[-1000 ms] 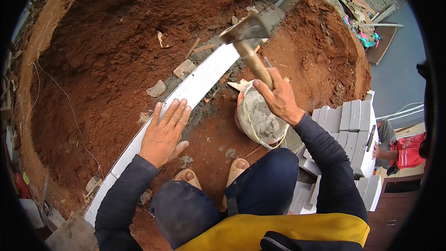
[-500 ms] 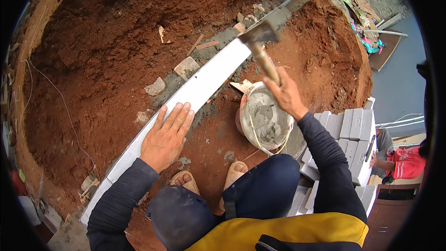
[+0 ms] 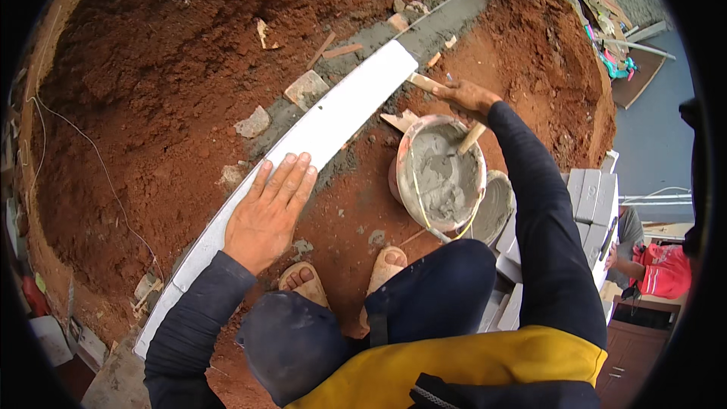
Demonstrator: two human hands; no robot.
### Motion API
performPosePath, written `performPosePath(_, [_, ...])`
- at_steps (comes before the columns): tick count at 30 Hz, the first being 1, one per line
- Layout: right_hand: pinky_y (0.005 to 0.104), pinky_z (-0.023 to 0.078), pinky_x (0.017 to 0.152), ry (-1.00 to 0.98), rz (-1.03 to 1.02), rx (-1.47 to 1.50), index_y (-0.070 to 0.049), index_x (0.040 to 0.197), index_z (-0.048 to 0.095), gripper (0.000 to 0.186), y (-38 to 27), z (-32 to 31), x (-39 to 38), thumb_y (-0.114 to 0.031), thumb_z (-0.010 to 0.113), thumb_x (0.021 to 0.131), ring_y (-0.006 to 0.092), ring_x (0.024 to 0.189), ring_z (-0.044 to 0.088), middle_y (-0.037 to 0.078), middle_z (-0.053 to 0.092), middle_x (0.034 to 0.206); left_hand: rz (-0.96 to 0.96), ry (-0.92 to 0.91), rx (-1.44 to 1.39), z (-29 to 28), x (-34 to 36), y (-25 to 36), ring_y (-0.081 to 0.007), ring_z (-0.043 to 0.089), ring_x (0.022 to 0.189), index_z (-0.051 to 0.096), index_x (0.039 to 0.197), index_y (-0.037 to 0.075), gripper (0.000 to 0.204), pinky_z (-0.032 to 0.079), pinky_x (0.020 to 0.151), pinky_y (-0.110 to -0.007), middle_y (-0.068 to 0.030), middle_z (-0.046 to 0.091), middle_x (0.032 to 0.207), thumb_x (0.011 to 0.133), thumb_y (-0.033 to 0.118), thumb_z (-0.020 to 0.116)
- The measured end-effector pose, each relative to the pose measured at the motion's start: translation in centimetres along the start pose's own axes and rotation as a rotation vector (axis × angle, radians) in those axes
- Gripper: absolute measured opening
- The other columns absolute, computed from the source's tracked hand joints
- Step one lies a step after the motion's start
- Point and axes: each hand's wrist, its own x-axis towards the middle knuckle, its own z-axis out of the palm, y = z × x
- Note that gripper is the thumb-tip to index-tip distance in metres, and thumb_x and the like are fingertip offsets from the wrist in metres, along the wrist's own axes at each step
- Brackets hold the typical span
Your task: The person installs white rectangular tiles along a curved foundation line. They apply cement mortar to the back of each tile using a trowel, place the tile onto the prepared bed, and tap it into position with a hammer. The person repeats this process for multiple tiles along the curve.
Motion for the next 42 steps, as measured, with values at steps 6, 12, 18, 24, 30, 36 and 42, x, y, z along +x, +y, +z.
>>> performPosePath(6, [0.0287,0.047,0.047,-0.104,-0.083,0.046,-0.004,0.136,0.064,0.058,-0.1,0.9,-0.9,-0.054,0.06,0.108,0.0099,0.052,0.054,0.0,0.058,0.071,-0.012,0.035,0.016,0.2,0.2,0.2,-0.0266,0.03,0.163,0.034,0.168,0.009,0.07,0.021,0.136,-0.049,-0.0109,0.034,0.175,0.102,0.013,0.058])
performPosePath(12, [0.0305,0.046,0.05,0.283,-0.109,0.237,-0.001,0.122,0.063,0.051,1.8,0.2,-7.3,-0.05,0.065,0.107,0.0116,0.057,0.056,0.001,0.058,0.076,-0.02,0.043,0.005,-0.1,-3.7,0.1,-0.0269,0.031,0.162,0.041,0.164,0.008,0.069,0.02,0.136,-0.048,-0.0113,0.038,0.173,0.099,0.018,0.064])
performPosePath(18, [0.0349,0.051,0.06,0.505,-0.498,0.091,-0.007,0.131,0.059,0.05,-1.1,8.7,-17.5,-0.051,0.064,0.107,0.0173,0.067,0.063,0.006,0.064,0.081,-0.168,-0.005,0.054,-0.9,-12.8,0.3,-0.027,0.029,0.163,0.04,0.165,0.007,0.077,0.019,0.137,-0.05,-0.0117,0.035,0.174,0.093,0.012,0.067])
performPosePath(24, [0.0376,0.053,0.083,0.533,-0.975,0.184,-0.001,0.132,0.059,0.039,-5.5,13.4,-21.8,-0.022,0.073,0.103,0.0237,0.094,0.066,0.017,0.066,0.111,-0.174,0.007,0.016,-0.1,-13.9,0.2,-0.0279,0.026,0.165,0.034,0.168,0.006,0.08,0.019,0.136,-0.05,-0.0124,0.03,0.177,0.092,0.005,0.06])
performPosePath(30, [0.0483,0.058,0.07,0.213,-0.84,-0.408,-0.008,0.131,0.057,0.042,-8.5,16.7,-20.3,-0.035,0.072,0.103,0.0396,0.077,0.073,0.022,0.071,0.09,-0.166,0.007,0.037,-0.4,-14.0,0.2,-0.0269,0.03,0.163,0.034,0.168,0.006,0.073,0.022,0.136,-0.047,-0.0117,0.033,0.176,0.097,0.011,0.054])
performPosePath(36, [0.0315,0.051,0.066,0.521,-0.999,0.036,-0.001,0.134,0.052,0.037,-8.5,13.5,-21.9,-0.024,0.066,0.108,0.0138,0.074,0.06,0.006,0.06,0.086,-0.163,-0.019,0.045,-0.4,-13.9,0.2,-0.0278,0.031,0.163,0.033,0.168,0.006,0.072,0.021,0.136,-0.047,-0.012,0.032,0.176,0.099,0.01,0.052])
performPosePath(42, [0.0485,0.055,0.066,0.437,-0.835,-0.316,-0.004,0.129,0.052,0.042,-6.0,14.3,-18.4,-0.034,0.07,0.105,0.0383,0.075,0.072,0.022,0.07,0.089,-0.153,0.029,-0.001,0.1,-13.9,0.0,-0.0333,0.03,0.163,0.036,0.165,0.002,0.08,0.022,0.135,-0.05,-0.0178,0.035,0.174,0.089,0.001,0.061])
